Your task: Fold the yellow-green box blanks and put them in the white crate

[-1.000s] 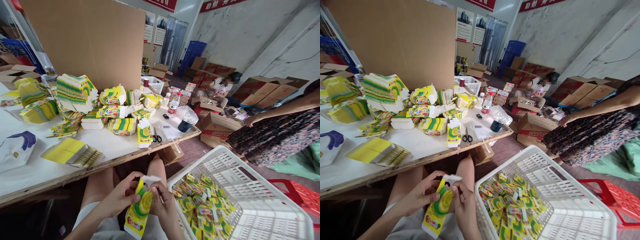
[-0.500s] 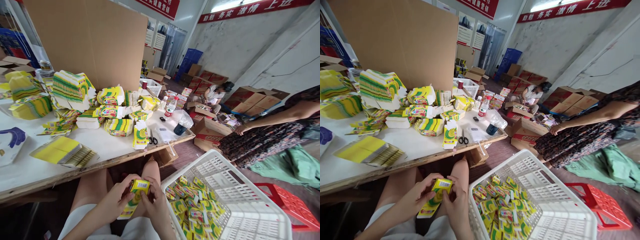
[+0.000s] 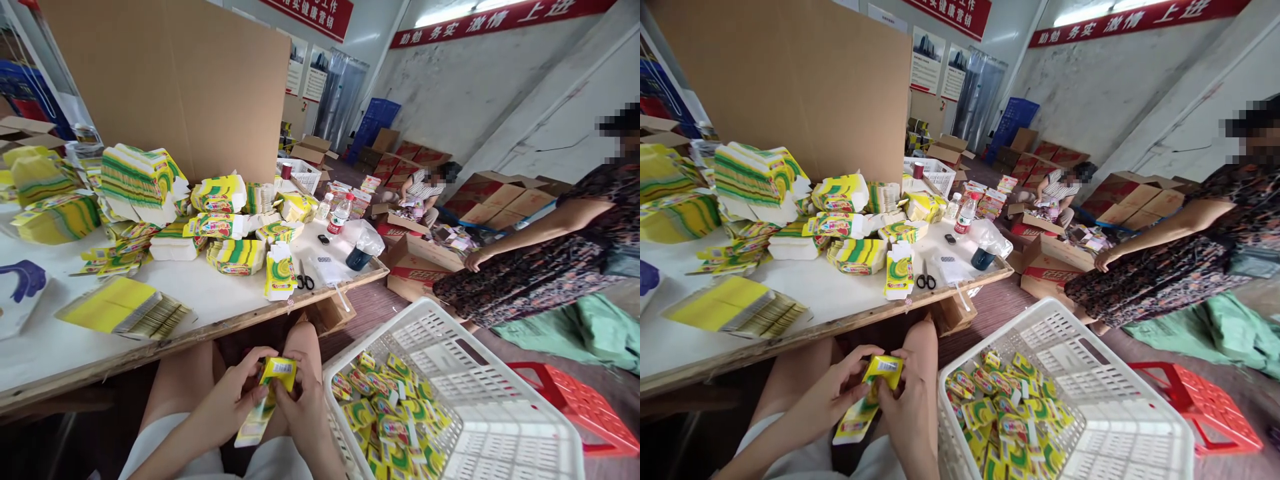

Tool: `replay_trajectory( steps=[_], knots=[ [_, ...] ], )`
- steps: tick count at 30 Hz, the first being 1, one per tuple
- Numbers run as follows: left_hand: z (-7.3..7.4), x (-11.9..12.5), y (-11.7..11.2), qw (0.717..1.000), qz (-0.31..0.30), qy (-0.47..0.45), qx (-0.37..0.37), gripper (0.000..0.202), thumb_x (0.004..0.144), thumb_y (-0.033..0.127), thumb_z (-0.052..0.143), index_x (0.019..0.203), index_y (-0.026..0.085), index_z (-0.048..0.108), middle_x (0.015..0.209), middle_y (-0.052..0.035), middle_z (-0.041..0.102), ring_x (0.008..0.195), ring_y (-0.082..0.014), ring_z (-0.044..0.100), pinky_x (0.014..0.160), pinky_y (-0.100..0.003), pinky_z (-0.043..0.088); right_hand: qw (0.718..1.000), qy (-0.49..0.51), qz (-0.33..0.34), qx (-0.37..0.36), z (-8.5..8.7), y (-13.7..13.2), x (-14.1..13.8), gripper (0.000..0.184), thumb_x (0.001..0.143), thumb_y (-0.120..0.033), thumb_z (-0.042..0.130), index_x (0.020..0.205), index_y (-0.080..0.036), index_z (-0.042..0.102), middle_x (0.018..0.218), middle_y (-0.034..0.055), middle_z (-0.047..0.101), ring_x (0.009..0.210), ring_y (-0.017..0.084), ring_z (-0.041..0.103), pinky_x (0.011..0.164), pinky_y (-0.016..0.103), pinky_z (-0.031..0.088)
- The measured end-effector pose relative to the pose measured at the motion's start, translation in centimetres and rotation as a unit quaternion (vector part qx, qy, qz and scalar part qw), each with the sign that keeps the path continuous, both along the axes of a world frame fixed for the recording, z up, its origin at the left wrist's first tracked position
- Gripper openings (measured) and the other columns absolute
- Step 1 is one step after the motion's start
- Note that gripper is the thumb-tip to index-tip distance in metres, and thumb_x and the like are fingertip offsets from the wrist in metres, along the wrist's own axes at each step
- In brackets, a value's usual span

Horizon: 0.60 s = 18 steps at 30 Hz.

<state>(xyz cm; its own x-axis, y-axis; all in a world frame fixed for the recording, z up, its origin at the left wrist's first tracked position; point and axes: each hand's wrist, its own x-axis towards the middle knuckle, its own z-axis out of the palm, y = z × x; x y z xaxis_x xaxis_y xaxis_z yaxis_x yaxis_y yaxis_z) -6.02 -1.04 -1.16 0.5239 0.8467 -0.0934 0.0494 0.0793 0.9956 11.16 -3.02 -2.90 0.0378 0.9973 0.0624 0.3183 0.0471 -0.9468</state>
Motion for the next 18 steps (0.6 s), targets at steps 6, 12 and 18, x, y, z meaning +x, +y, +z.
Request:
replay_trajectory(
  steps=[6, 12, 18],
  knots=[
    [0.0, -0.5, 0.6, 0.993, 0.003, -0.097, -0.064, 0.047, 0.087, 0.035, 0.067, 0.128, 0.024, 0.047, 0.117, -0.0097, 0.068, 0.106, -0.0257, 0.065, 0.091, -0.038, 0.05, 0.998, 0.048, 0.039, 0.016, 0.3, 0.2, 1.6, 0.034, 0.091, -0.032, 0.062, 0.124, -0.024, 0.067, 0.119, 0.0075, 0.073, 0.106, 0.024, 0.069, 0.089, 0.032, 0.056],
    [-0.1, 0.2, 0.5, 0.987, 0.013, -0.119, -0.11, 0.056, 0.081, 0.044, 0.074, 0.125, 0.022, 0.049, 0.101, -0.0073, 0.07, 0.092, -0.0243, 0.067, 0.08, -0.035, 0.05, 0.992, 0.129, -0.014, 0.009, 0.2, 0.1, 1.6, 0.029, 0.088, -0.044, 0.069, 0.108, -0.024, 0.075, 0.099, 0.0068, 0.076, 0.087, 0.022, 0.071, 0.073, 0.029, 0.059],
    [-0.5, 0.7, 0.3, 0.992, 0.02, -0.094, -0.081, 0.052, 0.082, 0.041, 0.073, 0.124, 0.022, 0.051, 0.102, -0.0072, 0.07, 0.092, -0.0238, 0.066, 0.08, -0.034, 0.05, 0.99, 0.14, -0.028, 0.009, -0.7, -0.2, 1.1, 0.029, 0.086, -0.045, 0.07, 0.104, -0.022, 0.075, 0.095, 0.0071, 0.075, 0.088, 0.024, 0.07, 0.078, 0.034, 0.058]
  ],
)
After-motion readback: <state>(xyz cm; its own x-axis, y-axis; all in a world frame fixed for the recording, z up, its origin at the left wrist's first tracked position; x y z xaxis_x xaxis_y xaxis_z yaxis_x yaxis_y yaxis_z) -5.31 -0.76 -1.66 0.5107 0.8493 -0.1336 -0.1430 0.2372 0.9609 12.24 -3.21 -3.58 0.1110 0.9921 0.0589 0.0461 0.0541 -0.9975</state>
